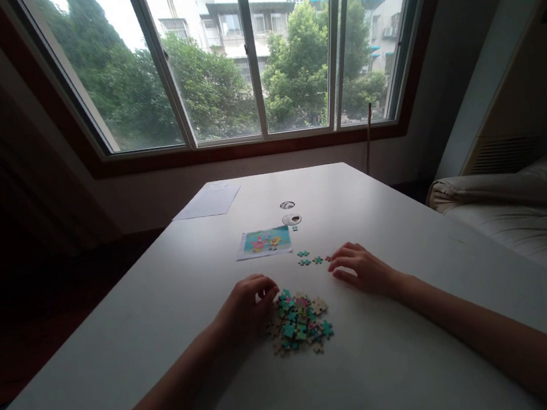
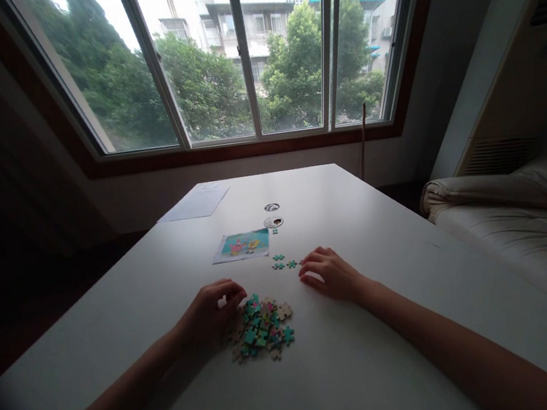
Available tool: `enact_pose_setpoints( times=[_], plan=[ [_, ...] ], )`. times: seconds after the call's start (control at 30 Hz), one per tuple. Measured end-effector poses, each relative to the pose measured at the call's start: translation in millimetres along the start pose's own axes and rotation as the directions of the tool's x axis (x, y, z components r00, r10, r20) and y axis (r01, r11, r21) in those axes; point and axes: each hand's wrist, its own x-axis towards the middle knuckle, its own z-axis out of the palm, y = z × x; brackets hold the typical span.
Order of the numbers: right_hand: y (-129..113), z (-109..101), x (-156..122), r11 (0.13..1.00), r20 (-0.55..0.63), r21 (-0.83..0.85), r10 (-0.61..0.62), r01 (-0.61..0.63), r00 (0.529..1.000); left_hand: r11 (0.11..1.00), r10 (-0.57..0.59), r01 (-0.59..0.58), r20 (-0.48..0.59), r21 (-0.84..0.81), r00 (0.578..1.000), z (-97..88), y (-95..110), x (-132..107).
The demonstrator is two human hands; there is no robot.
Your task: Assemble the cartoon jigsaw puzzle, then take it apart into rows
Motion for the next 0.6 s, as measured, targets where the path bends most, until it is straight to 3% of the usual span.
enact_pose_setpoints(
  times=[0.2,0.43,0.6],
  plan=[
    [-45.6,-6.6,2.6,0.979,0.139,0.148,-0.161,0.14,0.977,0.998,0.062,-0.062,0.017,-0.007,0.998,2.5,6.8,-2.9],
    [-56.5,-3.0,1.6,0.986,0.225,0.135,-0.123,0.094,0.967,0.991,0.129,-0.131,0.059,0.034,0.99,2.9,28.4,-4.4],
    [-53.9,-8.5,4.3,0.97,0.312,0.241,-0.057,-0.021,0.948,0.983,0.167,-0.173,0.093,0.056,0.982,4.3,31.4,-5.8]
  ],
)
